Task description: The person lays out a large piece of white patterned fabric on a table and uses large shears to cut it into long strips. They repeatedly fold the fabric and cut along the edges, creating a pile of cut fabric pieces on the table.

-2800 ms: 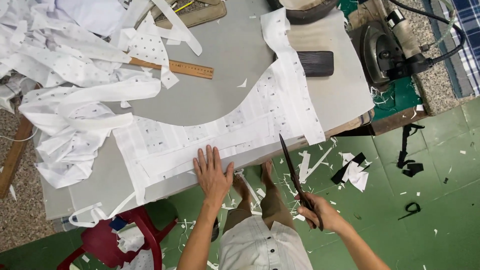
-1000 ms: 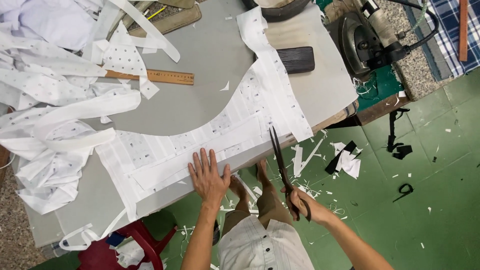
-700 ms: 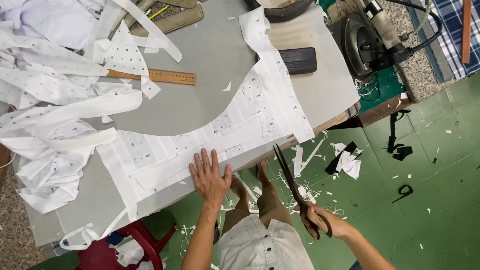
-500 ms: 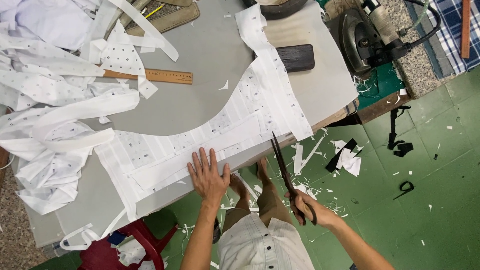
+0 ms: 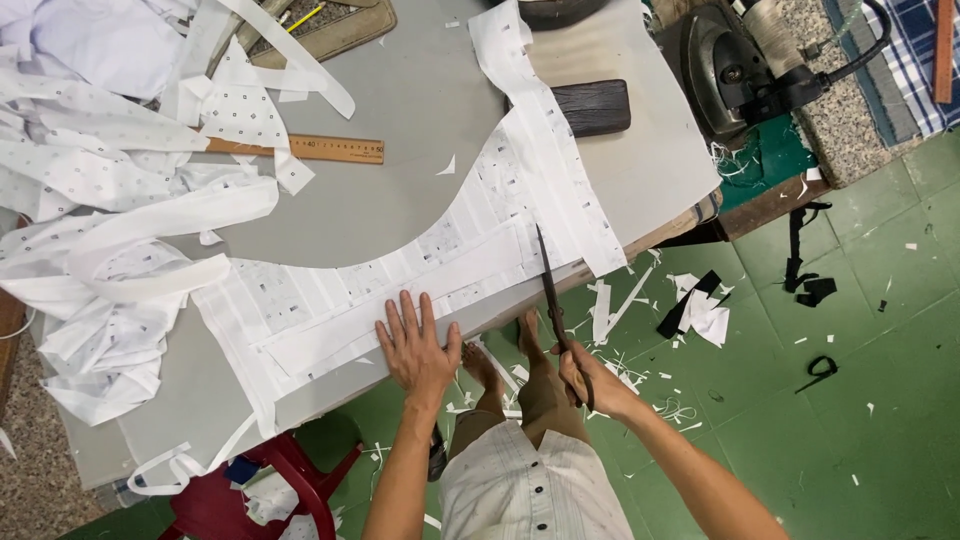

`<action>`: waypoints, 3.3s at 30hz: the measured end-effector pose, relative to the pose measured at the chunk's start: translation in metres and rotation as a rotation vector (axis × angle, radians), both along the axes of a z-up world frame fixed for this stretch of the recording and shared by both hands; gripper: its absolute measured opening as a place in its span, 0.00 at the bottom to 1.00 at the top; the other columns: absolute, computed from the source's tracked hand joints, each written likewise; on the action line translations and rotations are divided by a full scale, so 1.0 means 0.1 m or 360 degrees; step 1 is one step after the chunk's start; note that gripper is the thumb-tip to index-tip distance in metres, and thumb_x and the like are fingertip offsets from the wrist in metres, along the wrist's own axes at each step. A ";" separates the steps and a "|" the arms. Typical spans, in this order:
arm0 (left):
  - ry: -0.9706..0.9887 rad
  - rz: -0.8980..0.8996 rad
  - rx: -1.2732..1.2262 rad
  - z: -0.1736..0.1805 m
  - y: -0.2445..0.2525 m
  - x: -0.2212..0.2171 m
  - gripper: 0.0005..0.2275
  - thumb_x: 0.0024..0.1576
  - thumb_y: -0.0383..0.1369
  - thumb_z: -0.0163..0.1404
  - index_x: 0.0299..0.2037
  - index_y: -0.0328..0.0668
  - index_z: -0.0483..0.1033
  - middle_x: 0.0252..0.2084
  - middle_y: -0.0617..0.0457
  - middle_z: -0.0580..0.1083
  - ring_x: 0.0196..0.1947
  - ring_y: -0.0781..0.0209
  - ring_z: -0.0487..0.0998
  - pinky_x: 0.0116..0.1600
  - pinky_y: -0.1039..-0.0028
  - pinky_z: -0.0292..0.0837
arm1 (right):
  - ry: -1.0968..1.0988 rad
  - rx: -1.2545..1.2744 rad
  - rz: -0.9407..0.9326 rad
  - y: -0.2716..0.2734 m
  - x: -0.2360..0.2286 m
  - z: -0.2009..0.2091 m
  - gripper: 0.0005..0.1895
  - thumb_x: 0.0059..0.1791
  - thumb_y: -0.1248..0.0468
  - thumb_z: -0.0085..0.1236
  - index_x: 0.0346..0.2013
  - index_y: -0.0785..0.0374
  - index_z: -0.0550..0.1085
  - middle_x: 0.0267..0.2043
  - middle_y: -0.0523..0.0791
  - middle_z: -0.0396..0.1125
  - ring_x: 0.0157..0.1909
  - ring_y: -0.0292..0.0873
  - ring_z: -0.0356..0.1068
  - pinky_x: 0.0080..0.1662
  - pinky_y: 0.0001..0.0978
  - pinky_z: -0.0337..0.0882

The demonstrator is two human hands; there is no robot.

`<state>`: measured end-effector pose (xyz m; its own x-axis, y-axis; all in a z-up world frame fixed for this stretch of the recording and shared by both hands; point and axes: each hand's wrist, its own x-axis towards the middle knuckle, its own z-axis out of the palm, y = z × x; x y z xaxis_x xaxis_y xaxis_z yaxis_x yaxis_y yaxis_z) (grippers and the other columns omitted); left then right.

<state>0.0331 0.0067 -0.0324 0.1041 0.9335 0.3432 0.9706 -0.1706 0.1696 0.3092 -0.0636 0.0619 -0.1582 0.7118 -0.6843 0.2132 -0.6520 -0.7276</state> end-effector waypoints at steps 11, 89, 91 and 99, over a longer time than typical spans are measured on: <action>-0.0027 0.0015 -0.0006 0.00 0.01 0.01 0.27 0.60 0.50 0.44 0.68 0.49 0.69 0.75 0.43 0.61 0.75 0.39 0.56 0.75 0.43 0.42 | -0.0104 0.0005 -0.0028 0.04 0.00 0.13 0.33 0.56 0.41 0.35 0.41 0.70 0.72 0.14 0.51 0.64 0.16 0.49 0.70 0.22 0.38 0.70; -0.3627 0.2078 0.0406 0.48 0.53 2.79 0.07 0.59 0.27 0.59 0.37 0.26 0.82 0.24 0.40 0.79 0.09 0.62 0.70 0.12 0.78 0.65 | -0.0286 -0.0163 0.2810 3.07 1.60 -0.03 0.38 0.46 0.31 0.34 0.53 0.57 0.68 0.30 0.40 0.65 0.31 0.36 0.62 0.36 0.30 0.66; -0.3627 0.2037 0.0430 0.43 0.52 2.82 0.07 0.59 0.28 0.59 0.37 0.26 0.82 0.24 0.40 0.79 0.09 0.63 0.71 0.13 0.78 0.65 | -0.0374 -0.0127 0.2777 3.07 1.62 -0.05 0.34 0.48 0.34 0.37 0.53 0.57 0.69 0.24 0.39 0.64 0.24 0.35 0.62 0.29 0.29 0.65; -0.3734 0.1936 0.0384 0.45 0.47 2.79 0.09 0.58 0.29 0.59 0.35 0.26 0.82 0.23 0.40 0.78 0.12 0.60 0.74 0.16 0.76 0.71 | -0.0206 -0.0373 0.2984 3.17 1.41 0.17 0.37 0.48 0.32 0.27 0.58 0.53 0.65 0.27 0.37 0.59 0.29 0.35 0.63 0.39 0.27 0.71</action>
